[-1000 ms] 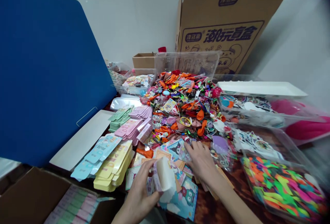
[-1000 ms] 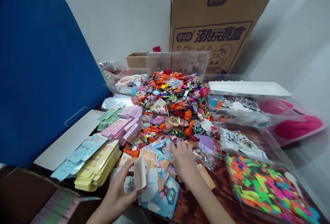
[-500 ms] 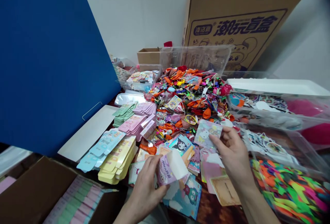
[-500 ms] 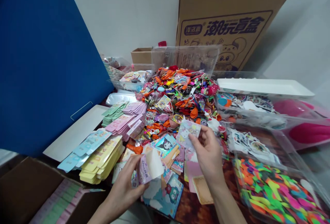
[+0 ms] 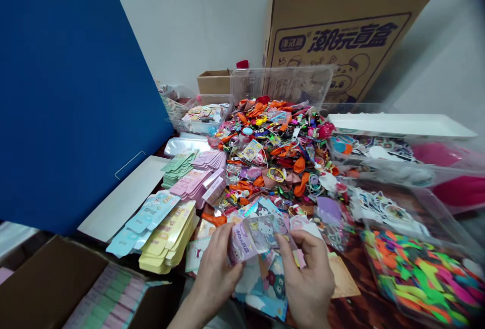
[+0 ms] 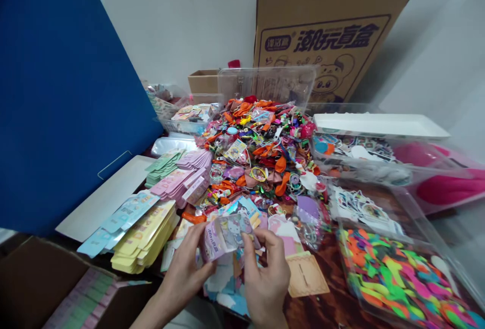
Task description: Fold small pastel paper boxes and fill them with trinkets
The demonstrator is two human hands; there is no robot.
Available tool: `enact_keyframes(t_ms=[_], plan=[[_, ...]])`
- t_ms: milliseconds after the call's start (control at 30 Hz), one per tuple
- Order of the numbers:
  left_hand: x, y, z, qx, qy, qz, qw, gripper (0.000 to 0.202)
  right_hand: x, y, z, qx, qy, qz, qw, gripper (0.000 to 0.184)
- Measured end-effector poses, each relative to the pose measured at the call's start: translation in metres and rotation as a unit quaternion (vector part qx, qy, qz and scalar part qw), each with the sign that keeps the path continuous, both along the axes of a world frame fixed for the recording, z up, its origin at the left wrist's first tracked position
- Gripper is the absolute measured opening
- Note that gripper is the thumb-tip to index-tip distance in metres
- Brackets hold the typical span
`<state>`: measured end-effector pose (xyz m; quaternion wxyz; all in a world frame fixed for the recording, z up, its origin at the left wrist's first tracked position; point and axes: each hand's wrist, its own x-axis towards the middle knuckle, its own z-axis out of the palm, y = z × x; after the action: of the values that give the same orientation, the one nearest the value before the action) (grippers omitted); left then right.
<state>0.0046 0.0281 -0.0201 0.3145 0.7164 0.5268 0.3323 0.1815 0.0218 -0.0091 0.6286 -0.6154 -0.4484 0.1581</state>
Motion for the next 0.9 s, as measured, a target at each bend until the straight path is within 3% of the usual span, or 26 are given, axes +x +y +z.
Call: enact_keyframes(t_ms=[100, 233, 300, 367, 400, 433, 467, 567, 667, 733, 900], plan=[[-0.003, -0.002, -0.008, 0.036, 0.009, -0.009, 0.999, 0.077, 0.004, -0.003, 0.008, -0.04, -0.021, 0.055, 0.997, 0.013], [-0.004, -0.003, -0.014, 0.041, 0.003, -0.025, 0.999, 0.076, 0.005, -0.007, 0.021, -0.027, -0.123, 0.173, 0.977, 0.009], [-0.007, -0.003, -0.014, 0.024, -0.004, -0.019, 1.0, 0.076, 0.019, -0.005, 0.023, -0.02, -0.16, 0.185, 0.969, 0.012], [-0.012, -0.002, -0.013, 0.005, -0.01, -0.005, 1.0, 0.074, 0.047, 0.002, 0.02, -0.063, -0.219, 0.146, 0.963, 0.018], [-0.014, -0.002, -0.012, -0.003, -0.015, 0.003, 1.0, 0.073, 0.065, 0.009, 0.018, -0.108, -0.268, 0.11, 0.951, 0.019], [-0.016, -0.002, -0.011, -0.012, -0.022, 0.008, 1.0, 0.07, 0.083, 0.017, 0.015, -0.186, -0.343, 0.074, 0.918, 0.02], [-0.018, -0.002, -0.01, -0.021, -0.031, 0.011, 0.999, 0.068, 0.101, 0.025, 0.012, -0.279, -0.416, 0.048, 0.864, 0.021], [-0.017, -0.004, -0.007, -0.055, -0.061, -0.004, 0.997, 0.066, 0.138, 0.051, 0.004, -0.359, -0.457, 0.041, 0.813, 0.032], [-0.013, -0.006, -0.005, -0.079, -0.078, -0.016, 0.994, 0.07, 0.145, 0.066, -0.004, -0.377, -0.469, 0.046, 0.798, 0.043], [-0.011, -0.006, -0.005, -0.086, -0.083, -0.014, 0.993, 0.071, 0.142, 0.068, -0.008, -0.376, -0.469, 0.039, 0.798, 0.038], [-0.017, -0.006, -0.007, -0.11, -0.095, 0.012, 0.989, 0.068, 0.15, 0.067, -0.008, -0.349, -0.415, 0.016, 0.84, 0.018]])
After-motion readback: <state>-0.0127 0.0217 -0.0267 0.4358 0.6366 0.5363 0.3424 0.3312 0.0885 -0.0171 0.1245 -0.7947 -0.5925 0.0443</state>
